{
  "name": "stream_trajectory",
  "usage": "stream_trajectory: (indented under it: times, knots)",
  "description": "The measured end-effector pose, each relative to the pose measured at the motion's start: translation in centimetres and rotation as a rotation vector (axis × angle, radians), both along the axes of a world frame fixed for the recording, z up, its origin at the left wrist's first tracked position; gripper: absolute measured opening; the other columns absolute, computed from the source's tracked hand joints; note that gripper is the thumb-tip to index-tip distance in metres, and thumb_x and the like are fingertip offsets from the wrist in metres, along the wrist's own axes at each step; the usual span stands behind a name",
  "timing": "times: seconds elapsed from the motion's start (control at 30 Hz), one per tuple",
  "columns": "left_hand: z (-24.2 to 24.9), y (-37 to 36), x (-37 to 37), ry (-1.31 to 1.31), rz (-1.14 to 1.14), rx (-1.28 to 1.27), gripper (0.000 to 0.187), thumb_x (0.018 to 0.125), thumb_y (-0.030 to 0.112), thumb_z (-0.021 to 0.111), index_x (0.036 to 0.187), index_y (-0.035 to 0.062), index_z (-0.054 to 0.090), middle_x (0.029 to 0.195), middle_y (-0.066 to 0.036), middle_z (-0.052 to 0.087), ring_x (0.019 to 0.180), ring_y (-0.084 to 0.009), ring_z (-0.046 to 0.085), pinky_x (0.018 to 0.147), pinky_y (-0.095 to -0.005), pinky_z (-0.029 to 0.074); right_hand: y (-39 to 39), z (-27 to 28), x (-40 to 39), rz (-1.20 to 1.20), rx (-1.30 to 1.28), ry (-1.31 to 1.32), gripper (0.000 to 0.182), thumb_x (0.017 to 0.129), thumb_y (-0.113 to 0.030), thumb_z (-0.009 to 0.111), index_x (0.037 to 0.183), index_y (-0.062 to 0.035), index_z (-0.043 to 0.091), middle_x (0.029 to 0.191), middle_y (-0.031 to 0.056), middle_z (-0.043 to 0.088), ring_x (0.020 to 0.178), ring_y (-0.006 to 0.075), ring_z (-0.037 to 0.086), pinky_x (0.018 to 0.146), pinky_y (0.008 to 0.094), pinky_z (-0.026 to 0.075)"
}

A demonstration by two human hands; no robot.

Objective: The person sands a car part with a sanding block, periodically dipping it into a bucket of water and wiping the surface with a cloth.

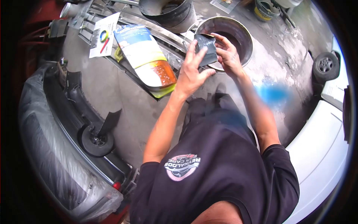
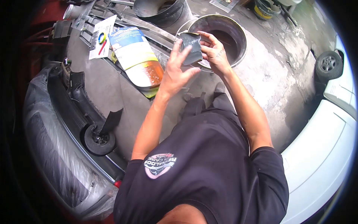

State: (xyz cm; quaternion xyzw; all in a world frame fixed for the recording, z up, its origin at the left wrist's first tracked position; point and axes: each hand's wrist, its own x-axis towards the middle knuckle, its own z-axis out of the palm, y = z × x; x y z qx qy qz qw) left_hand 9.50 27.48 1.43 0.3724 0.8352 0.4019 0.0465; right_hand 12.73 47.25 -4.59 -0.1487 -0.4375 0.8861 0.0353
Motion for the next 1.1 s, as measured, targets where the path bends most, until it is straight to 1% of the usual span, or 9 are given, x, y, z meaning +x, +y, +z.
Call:
stream_trajectory:
  times: [0.27,0.4,0.53,0.57,0.67,0.73,0.8,0.93,1.1]
  knots:
    - [1.4,-0.7,-0.9,-0.227,0.149,0.238,0.042,0.109,0.014,0.070,0.149,0.0021,0.068,0.161,-0.027,0.060,0.150,-0.0374,0.059,0.122,-0.0409,0.046,-1.6,-0.3,-1.4,0.250,-0.168,-0.039,0.050,0.109,-0.014,0.067,0.156,-0.0011,0.056,0.127,0.0044,0.070,0.098,0.0060,0.068,0.076,0.0272,0.060]
    - [1.1,-1.1,-1.1,-0.304,0.191,0.317,0.037,0.114,0.021,0.065,0.142,-0.0027,0.071,0.135,-0.016,0.074,0.124,-0.0218,0.070,0.109,-0.0363,0.053,-2.9,1.6,-1.1,0.356,-0.053,-0.066,0.067,0.108,-0.024,0.069,0.164,0.0045,0.045,0.123,0.0067,0.071,0.091,0.0102,0.070,0.075,0.0300,0.060]
    - [0.1,-0.5,-1.5,-0.533,0.402,0.502,0.028,0.117,0.025,0.060,0.117,0.0023,0.076,0.093,-0.004,0.074,0.077,-0.0156,0.068,0.072,-0.0337,0.056,-2.2,-1.0,-1.6,0.421,0.027,-0.105,0.079,0.104,-0.022,0.069,0.167,0.0128,0.034,0.116,0.0105,0.071,0.084,0.0161,0.072,0.075,0.0329,0.061]
    - [0.8,0.0,-1.8,-0.536,0.470,0.604,0.029,0.119,0.028,0.057,0.116,0.0036,0.074,0.082,0.005,0.065,0.065,-0.0070,0.056,0.059,-0.0296,0.049,-2.2,2.0,-1.0,0.361,0.074,-0.182,0.077,0.099,-0.014,0.064,0.167,0.0099,0.038,0.107,0.0099,0.071,0.083,0.0184,0.072,0.075,0.0344,0.061]
    - [-0.1,-2.1,-3.8,-0.364,0.571,0.433,0.028,0.118,0.022,0.054,0.129,-0.0001,0.069,0.094,-0.001,0.071,0.079,-0.0096,0.062,0.069,-0.0303,0.053,-0.6,0.1,0.0,0.278,0.551,-0.085,0.079,0.087,-0.010,0.065,0.164,0.0018,0.051,0.115,0.0131,0.074,0.086,0.0174,0.074,0.078,0.0325,0.059]
    - [0.1,-1.9,-4.7,-0.328,0.518,0.523,0.030,0.116,0.016,0.053,0.136,-0.0016,0.067,0.105,-0.006,0.075,0.094,-0.0142,0.068,0.083,-0.0338,0.056,-0.5,2.8,1.9,0.087,0.866,0.152,0.076,0.088,-0.009,0.065,0.162,0.0002,0.053,0.140,0.0198,0.072,0.127,0.0263,0.073,0.110,0.0389,0.054]
    - [0.1,-2.5,-4.8,-0.341,0.474,0.381,0.036,0.114,0.012,0.053,0.145,-0.0032,0.061,0.119,-0.010,0.075,0.111,-0.0176,0.069,0.097,-0.0361,0.056,-0.5,6.0,2.6,0.049,0.950,0.301,0.073,0.086,0.000,0.065,0.158,-0.0012,0.056,0.152,0.0232,0.066,0.147,0.0324,0.061,0.122,0.0434,0.046]
    - [1.0,-1.7,-3.1,-0.565,0.238,0.587,0.043,0.112,0.009,0.053,0.153,-0.0025,0.054,0.138,-0.011,0.068,0.125,-0.0170,0.065,0.109,-0.0324,0.052,-0.4,8.4,2.0,0.043,1.188,0.575,0.070,0.086,0.007,0.070,0.155,-0.0076,0.060,0.160,0.0221,0.058,0.147,0.0449,0.056,0.123,0.0489,0.048]
    - [4.8,-1.0,-1.3,-0.624,0.168,0.518,0.049,0.104,0.002,0.047,0.152,-0.0040,0.056,0.134,-0.011,0.071,0.125,-0.0160,0.066,0.110,-0.0315,0.051,-0.6,7.2,1.6,0.058,1.260,0.607,0.069,0.087,0.002,0.077,0.154,-0.0109,0.062,0.159,0.0201,0.058,0.145,0.0421,0.059,0.119,0.0493,0.052]
